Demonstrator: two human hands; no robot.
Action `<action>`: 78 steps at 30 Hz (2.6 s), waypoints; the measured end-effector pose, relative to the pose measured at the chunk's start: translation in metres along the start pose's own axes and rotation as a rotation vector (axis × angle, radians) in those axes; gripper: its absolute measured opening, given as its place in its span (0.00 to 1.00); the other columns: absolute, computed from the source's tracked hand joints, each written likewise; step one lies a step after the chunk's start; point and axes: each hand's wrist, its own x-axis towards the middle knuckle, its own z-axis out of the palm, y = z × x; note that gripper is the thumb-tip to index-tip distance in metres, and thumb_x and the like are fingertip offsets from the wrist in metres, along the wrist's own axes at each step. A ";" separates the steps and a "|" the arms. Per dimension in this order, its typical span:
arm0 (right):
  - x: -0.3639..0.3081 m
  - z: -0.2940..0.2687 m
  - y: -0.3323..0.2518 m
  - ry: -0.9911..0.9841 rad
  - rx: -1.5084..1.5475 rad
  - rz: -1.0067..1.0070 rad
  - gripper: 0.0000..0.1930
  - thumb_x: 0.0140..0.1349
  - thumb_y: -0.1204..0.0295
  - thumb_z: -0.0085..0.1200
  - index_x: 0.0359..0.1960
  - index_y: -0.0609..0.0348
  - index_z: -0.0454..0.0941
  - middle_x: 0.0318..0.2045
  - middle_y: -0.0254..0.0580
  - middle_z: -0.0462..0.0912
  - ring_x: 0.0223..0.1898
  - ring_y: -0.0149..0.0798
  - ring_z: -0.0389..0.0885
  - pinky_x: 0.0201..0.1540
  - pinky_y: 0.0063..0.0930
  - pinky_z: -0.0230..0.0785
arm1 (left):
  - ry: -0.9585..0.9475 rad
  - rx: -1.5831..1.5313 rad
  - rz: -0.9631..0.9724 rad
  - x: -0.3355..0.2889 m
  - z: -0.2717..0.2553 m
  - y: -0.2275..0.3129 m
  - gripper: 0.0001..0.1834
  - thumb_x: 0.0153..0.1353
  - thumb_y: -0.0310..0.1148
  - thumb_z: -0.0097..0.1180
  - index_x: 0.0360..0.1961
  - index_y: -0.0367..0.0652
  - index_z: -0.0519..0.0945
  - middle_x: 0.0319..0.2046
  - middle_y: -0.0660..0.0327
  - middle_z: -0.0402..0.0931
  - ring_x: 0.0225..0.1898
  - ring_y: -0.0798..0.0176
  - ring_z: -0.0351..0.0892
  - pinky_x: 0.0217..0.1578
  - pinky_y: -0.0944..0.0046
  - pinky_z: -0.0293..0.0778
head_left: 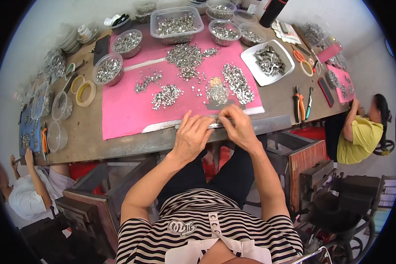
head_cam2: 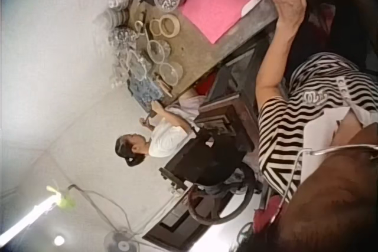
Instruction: The person places small metal pieces into a metal holder on the table by hand, inserts the holder into a press machine and rotates the handwheel, and then returns to placing more metal pieces into the holder.
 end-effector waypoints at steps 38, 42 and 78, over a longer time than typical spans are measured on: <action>-0.009 0.004 -0.013 -0.018 -0.329 -0.289 0.12 0.51 0.83 0.65 0.37 0.59 0.79 0.38 0.40 0.83 0.41 0.45 0.82 0.48 0.40 0.68 | 0.024 -0.076 -0.070 -0.004 0.007 0.001 0.23 0.59 0.25 0.66 0.56 0.36 0.78 0.46 0.53 0.83 0.51 0.50 0.82 0.67 0.37 0.64; -0.011 0.003 -0.012 -0.041 -0.339 -0.292 0.12 0.56 0.81 0.64 0.42 0.61 0.81 0.38 0.41 0.83 0.41 0.44 0.81 0.50 0.40 0.68 | 0.013 -0.149 -0.057 0.001 -0.007 -0.010 0.21 0.60 0.25 0.65 0.55 0.37 0.79 0.47 0.53 0.83 0.50 0.49 0.81 0.64 0.40 0.67; 0.086 0.038 -0.008 -0.398 -0.049 0.042 0.07 0.62 0.73 0.62 0.33 0.68 0.82 0.32 0.55 0.82 0.35 0.57 0.83 0.39 0.48 0.73 | 0.208 -0.294 -0.431 0.030 -0.070 -0.106 0.04 0.63 0.24 0.63 0.39 0.36 0.86 0.34 0.54 0.83 0.36 0.59 0.84 0.38 0.61 0.78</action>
